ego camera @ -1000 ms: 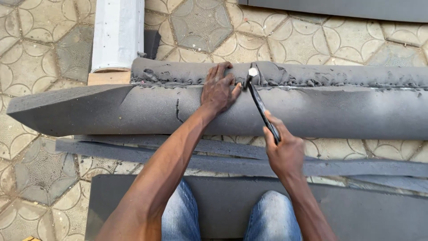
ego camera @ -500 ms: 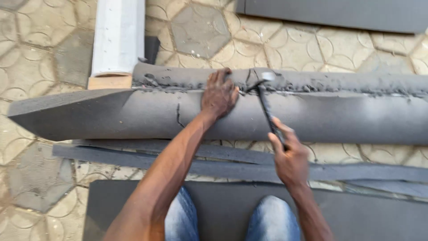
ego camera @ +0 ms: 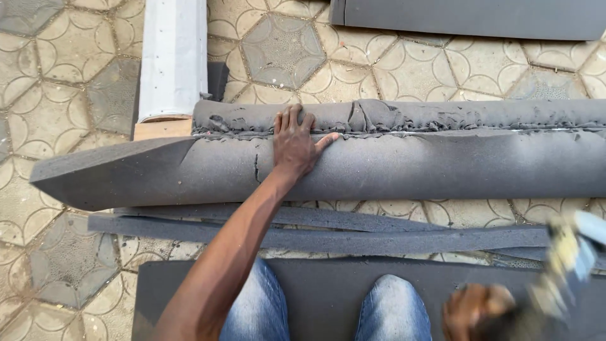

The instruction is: Hammering foam padding onto a wooden frame to secure it for upholstery

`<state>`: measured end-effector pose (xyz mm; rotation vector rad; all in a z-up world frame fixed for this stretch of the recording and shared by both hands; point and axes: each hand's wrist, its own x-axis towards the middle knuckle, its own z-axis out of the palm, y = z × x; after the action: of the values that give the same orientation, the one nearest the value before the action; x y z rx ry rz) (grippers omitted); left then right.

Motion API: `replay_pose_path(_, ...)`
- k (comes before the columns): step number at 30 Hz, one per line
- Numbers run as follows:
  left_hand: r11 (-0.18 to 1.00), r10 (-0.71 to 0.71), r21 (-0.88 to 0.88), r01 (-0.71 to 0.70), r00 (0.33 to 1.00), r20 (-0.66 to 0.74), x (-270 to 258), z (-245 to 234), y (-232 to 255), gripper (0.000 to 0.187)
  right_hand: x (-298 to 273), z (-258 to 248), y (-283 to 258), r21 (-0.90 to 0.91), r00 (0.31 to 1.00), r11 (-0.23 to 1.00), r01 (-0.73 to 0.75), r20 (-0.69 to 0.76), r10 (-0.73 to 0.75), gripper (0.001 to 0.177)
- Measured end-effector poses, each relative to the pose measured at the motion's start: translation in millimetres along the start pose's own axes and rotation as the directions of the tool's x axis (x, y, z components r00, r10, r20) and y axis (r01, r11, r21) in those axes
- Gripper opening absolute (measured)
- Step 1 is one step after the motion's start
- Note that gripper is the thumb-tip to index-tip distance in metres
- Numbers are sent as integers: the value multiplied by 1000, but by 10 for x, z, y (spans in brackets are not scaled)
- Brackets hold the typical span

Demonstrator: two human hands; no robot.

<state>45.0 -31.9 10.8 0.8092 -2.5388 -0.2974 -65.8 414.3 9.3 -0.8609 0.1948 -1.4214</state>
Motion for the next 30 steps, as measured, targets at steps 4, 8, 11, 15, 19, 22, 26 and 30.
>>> replay_pose_path(4,994,-107,3,107,993,46,3,31,25,61,1728,1006,-178,-554,605,805,-210,-721,-339,55)
replay_pose_path(8,983,-170,-42,177,976,133,30,11,27,49,2246,578,-56,-605,457,61,-794,-660,-597,40)
replay_pose_path(11,989,-140,-34,146,981,132,-2,26,8,53,2372,730,-103,-658,499,12,-753,-581,-643,34)
replay_pose_path(15,986,-159,-17,164,975,154,27,53,-2,47,2328,613,-64,-679,523,-82,-730,-477,-706,37)
replay_pose_path(19,992,-122,-26,126,984,130,-24,33,-7,48,2353,462,79,-650,520,-3,-760,-605,-603,33)
replay_pose_path(22,992,-120,-21,123,987,105,61,18,-43,49,2274,541,-67,-786,598,-118,-607,-354,-719,36)
replay_pose_path(26,992,-115,-44,119,990,80,37,50,4,50,1912,289,178,-852,514,-257,-455,-16,-857,27)
replay_pose_path(30,993,-120,-4,121,986,117,-9,71,-14,51,1926,-68,395,-640,561,-67,-766,-612,-557,42)
